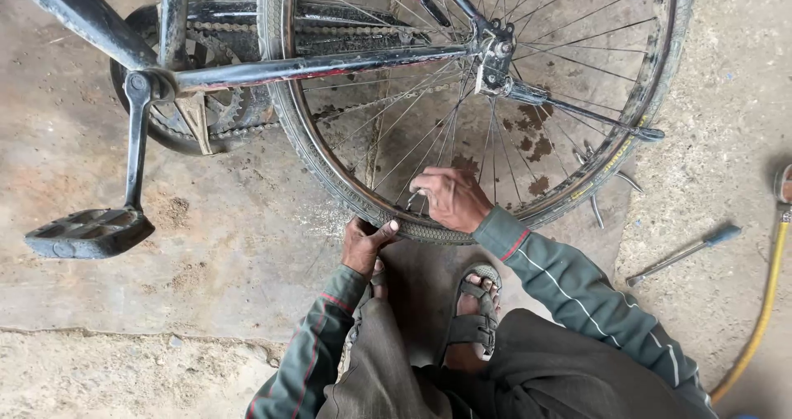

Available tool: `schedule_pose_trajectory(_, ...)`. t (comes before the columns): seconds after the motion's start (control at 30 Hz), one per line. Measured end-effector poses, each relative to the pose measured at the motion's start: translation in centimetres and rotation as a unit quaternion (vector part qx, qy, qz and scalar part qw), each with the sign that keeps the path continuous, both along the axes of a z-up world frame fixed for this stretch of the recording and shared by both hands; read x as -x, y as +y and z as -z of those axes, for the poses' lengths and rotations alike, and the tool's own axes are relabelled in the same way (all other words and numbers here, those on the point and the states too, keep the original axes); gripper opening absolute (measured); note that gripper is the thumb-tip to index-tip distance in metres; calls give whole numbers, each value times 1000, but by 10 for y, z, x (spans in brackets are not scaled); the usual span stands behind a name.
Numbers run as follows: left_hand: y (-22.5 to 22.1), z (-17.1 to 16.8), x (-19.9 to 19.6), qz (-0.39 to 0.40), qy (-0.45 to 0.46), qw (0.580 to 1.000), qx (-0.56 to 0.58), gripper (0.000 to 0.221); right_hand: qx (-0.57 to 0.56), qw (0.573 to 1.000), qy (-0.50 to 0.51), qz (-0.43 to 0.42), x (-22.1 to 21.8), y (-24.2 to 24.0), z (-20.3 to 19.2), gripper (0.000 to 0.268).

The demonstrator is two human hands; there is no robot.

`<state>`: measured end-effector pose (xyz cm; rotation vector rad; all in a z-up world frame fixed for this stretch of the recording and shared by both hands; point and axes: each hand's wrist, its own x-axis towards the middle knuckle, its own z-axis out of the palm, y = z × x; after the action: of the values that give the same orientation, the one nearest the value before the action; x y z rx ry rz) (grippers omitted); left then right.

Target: Checking the inner tube and reassembling a bicycle wheel and tire.

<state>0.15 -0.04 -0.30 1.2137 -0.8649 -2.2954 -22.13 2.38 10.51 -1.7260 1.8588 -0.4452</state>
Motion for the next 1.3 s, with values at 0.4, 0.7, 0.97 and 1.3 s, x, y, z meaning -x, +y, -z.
schedule_pose_trajectory(0.4, 0, 1, 0, 1, 28, 1000, -13, 33, -93, 995, 18, -26, 7, -17, 7, 15)
schedule_pose_trajectory(0.7, 1, 5, 1, 7, 20, 1000, -4, 35, -227, 972, 12, -55, -4, -12, 27, 23)
schedule_pose_trajectory(0.97, 0, 2, 0, 12, 11, 1000, -4, 36, -136, 988, -48, -51, 6, -18, 11, 15)
schedule_pose_trajectory(1.3, 2, 7, 1, 28, -27, 998, 53, 42, -60, 997, -34, -40, 5, -3, 40, 12)
